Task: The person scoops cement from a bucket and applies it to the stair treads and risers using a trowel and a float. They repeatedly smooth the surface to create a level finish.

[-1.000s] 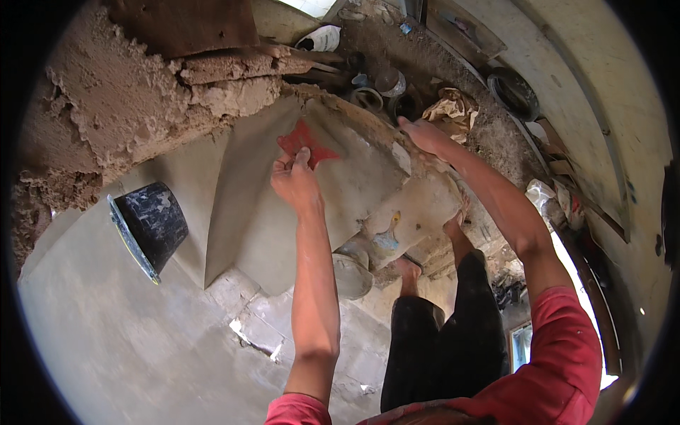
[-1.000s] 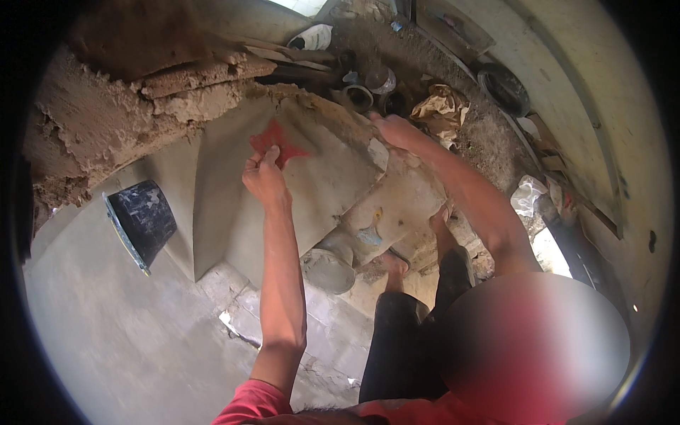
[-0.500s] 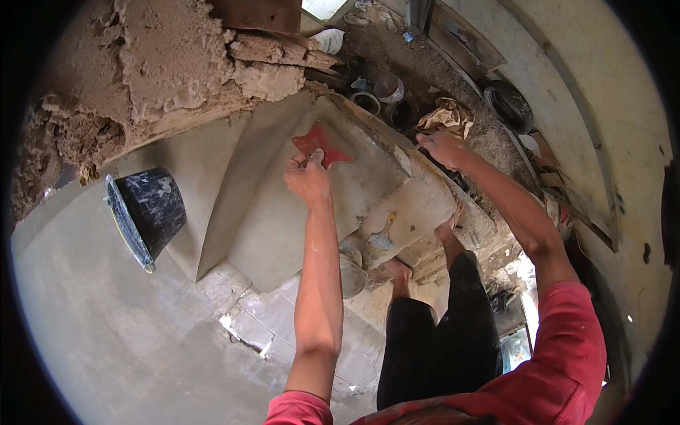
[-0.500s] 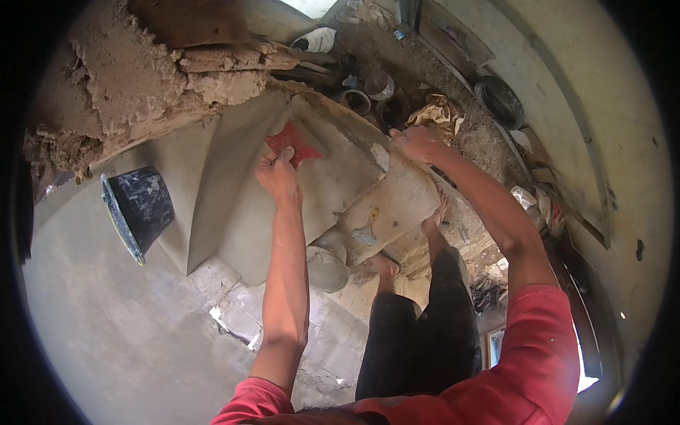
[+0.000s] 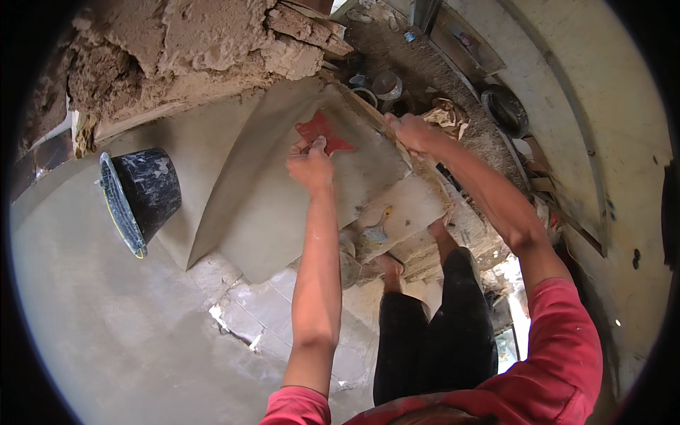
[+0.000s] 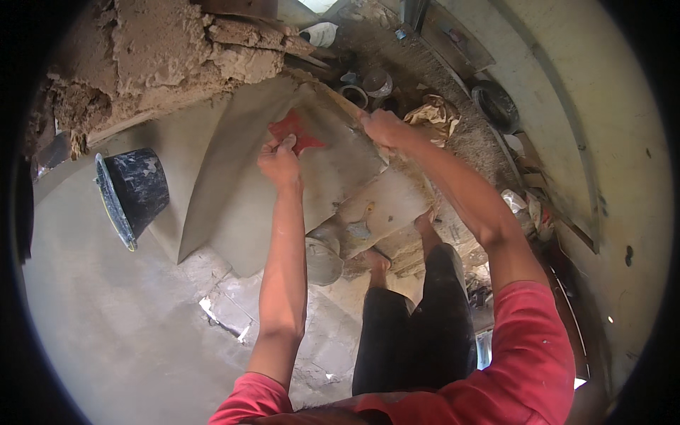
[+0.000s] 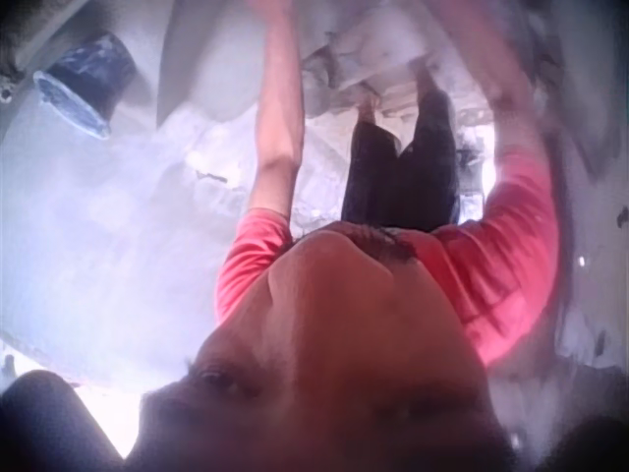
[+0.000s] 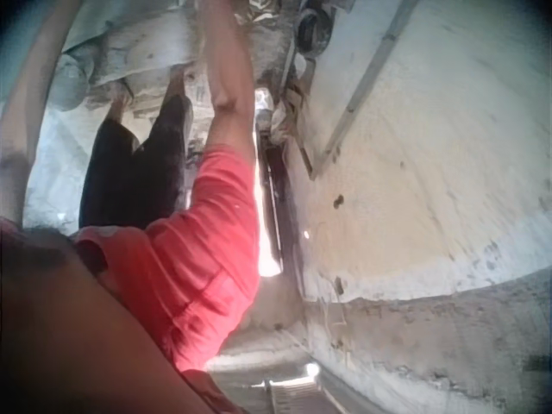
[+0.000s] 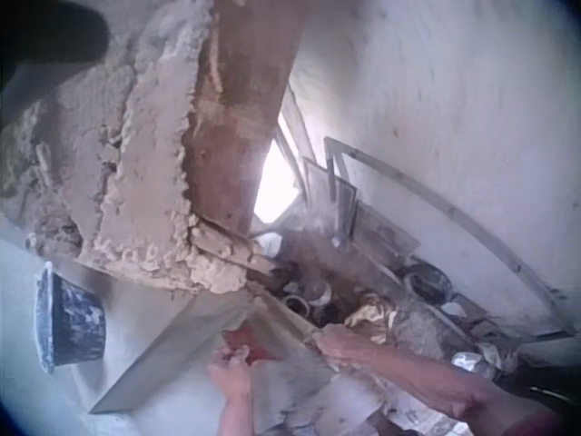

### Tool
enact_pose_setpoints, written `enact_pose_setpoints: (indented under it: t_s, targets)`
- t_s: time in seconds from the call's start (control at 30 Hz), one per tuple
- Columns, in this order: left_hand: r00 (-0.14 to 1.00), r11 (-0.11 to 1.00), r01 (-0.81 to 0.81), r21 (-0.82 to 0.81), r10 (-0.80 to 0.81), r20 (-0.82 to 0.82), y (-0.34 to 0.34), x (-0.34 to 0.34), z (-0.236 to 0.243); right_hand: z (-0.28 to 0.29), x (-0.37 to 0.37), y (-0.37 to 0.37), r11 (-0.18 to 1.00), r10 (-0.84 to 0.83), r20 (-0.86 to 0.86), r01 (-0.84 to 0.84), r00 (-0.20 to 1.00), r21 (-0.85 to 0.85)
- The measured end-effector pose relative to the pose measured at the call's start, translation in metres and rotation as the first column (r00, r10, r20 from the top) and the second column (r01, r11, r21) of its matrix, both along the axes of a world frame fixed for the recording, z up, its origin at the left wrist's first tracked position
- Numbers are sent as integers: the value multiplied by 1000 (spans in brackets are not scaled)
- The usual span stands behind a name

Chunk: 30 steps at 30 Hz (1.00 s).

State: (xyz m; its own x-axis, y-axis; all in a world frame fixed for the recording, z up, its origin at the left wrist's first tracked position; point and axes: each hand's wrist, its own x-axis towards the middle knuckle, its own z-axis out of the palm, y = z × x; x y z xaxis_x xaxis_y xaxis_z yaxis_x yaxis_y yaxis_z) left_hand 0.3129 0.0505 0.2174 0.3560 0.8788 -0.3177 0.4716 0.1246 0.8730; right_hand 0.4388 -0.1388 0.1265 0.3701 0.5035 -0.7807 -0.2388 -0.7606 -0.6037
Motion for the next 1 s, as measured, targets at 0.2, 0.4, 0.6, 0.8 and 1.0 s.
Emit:
enact_pose_setpoints:
  t_s: [0.2,0.4,0.6,0.8,1.0]
  targets:
    - [1000,999,-18,-39,19,15,-5,-6,7,-32,-66,-86,989,-31,13,32,999,-141]
    - [1000,1000,3,12,-3,-17,-7,-10,-6,-50,-47,-61,982,-185,188,175,965,71]
    - [998,999,4,-36,-2,55,-13,-27,4,-39,-51,-38,998,-37,-82,33,996,-57]
    - [1000,996,-1,-86,3,24,-30,-45,10,-44,-98,-125,976,-40,-51,28,998,-218]
    - [998,991,-62,-118,61,-15,-48,-96,9,-83,-149,-139,988,-82,-9,80,997,-131]
